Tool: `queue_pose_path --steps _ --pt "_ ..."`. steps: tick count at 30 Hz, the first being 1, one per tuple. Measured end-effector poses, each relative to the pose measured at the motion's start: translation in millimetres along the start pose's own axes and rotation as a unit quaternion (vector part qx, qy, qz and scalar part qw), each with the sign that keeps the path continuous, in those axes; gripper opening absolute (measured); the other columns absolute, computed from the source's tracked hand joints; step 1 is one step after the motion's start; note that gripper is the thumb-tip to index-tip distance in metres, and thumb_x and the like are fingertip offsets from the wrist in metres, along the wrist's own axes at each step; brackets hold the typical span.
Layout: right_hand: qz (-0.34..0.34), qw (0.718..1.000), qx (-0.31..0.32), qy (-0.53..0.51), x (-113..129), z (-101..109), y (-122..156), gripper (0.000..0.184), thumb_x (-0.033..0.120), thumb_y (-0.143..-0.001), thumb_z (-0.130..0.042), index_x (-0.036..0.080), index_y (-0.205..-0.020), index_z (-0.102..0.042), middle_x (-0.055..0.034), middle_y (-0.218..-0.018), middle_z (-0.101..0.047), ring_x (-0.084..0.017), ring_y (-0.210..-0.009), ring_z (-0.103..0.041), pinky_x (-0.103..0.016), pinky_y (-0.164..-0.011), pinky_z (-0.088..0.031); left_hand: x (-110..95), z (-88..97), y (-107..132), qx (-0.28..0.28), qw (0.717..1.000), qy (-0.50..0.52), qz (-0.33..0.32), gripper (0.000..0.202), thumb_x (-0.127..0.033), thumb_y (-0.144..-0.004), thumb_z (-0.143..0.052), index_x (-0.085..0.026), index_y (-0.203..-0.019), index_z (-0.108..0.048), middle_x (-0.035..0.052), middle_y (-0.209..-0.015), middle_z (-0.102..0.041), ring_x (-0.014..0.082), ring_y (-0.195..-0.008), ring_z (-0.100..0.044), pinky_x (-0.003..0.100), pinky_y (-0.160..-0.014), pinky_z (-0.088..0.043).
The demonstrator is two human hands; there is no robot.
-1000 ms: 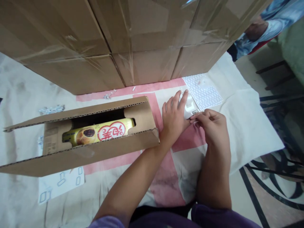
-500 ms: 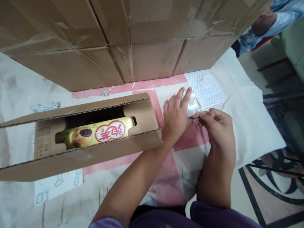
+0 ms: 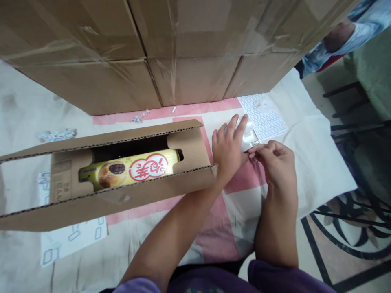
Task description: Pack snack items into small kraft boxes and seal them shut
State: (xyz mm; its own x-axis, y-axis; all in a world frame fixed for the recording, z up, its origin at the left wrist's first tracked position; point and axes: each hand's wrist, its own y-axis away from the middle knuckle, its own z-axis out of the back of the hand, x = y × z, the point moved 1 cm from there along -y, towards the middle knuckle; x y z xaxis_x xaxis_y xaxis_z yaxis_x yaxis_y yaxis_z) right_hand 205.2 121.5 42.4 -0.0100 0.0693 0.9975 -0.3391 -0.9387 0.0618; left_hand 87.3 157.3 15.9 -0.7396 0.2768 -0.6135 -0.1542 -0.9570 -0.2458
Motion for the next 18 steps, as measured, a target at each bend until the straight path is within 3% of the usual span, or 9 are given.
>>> queue_pose_path --steps 5,10,15,18 --pt "0.002 1.0 0.003 -0.014 -2.4 0.1 -1.7 0.034 0.012 -0.067 -0.07 0.021 -0.052 -0.04 -0.0016 -0.069 -0.073 -0.012 -0.058 -0.062 -0.024 -0.055 -0.05 0.7 -1.6 -1.5 -0.001 1.0 -0.002 0.006 0.07 -0.044 -0.094 -0.056 -0.031 -0.159 -0.033 0.0013 -0.167 -0.032 0.0299 -0.141 -0.043 0.044 -0.117 -0.037" --pt "0.0 1.0 0.008 -0.016 -4.3 1.4 -2.2 0.036 0.013 -0.069 -0.072 0.021 -0.053 -0.04 -0.0022 -0.069 -0.072 -0.011 -0.057 -0.061 -0.024 -0.055 -0.049 2.4 -4.3 -1.6 -0.001 1.0 0.018 -0.001 0.085 -0.05 -0.086 -0.066 -0.029 -0.16 -0.03 0.0028 -0.168 -0.03 0.0334 -0.143 -0.041 0.047 -0.118 -0.035" --pt "0.002 0.999 0.003 -0.04 -3.3 0.2 -3.4 0.032 0.01 -0.064 -0.069 0.02 -0.05 -0.042 -0.0035 -0.067 -0.072 -0.012 -0.053 -0.061 -0.023 -0.051 -0.045 2.5 -1.3 -1.9 -0.002 1.0 0.017 -0.009 0.083 -0.044 -0.085 -0.066 -0.026 -0.159 -0.032 0.003 -0.167 -0.032 0.0349 -0.141 -0.041 0.049 -0.118 -0.033" --pt "-0.022 0.998 0.023 -0.057 -1.5 5.1 -7.3 0.026 0.016 -0.063 -0.063 0.02 -0.046 -0.043 -0.0068 -0.068 -0.074 -0.015 -0.051 -0.062 -0.026 -0.05 -0.046 2.5 1.0 -1.3 -0.012 1.0 0.023 -0.018 0.081 -0.039 -0.085 -0.065 -0.023 -0.158 -0.035 0.0038 -0.165 -0.034 0.0336 -0.138 -0.043 0.047 -0.116 -0.034"
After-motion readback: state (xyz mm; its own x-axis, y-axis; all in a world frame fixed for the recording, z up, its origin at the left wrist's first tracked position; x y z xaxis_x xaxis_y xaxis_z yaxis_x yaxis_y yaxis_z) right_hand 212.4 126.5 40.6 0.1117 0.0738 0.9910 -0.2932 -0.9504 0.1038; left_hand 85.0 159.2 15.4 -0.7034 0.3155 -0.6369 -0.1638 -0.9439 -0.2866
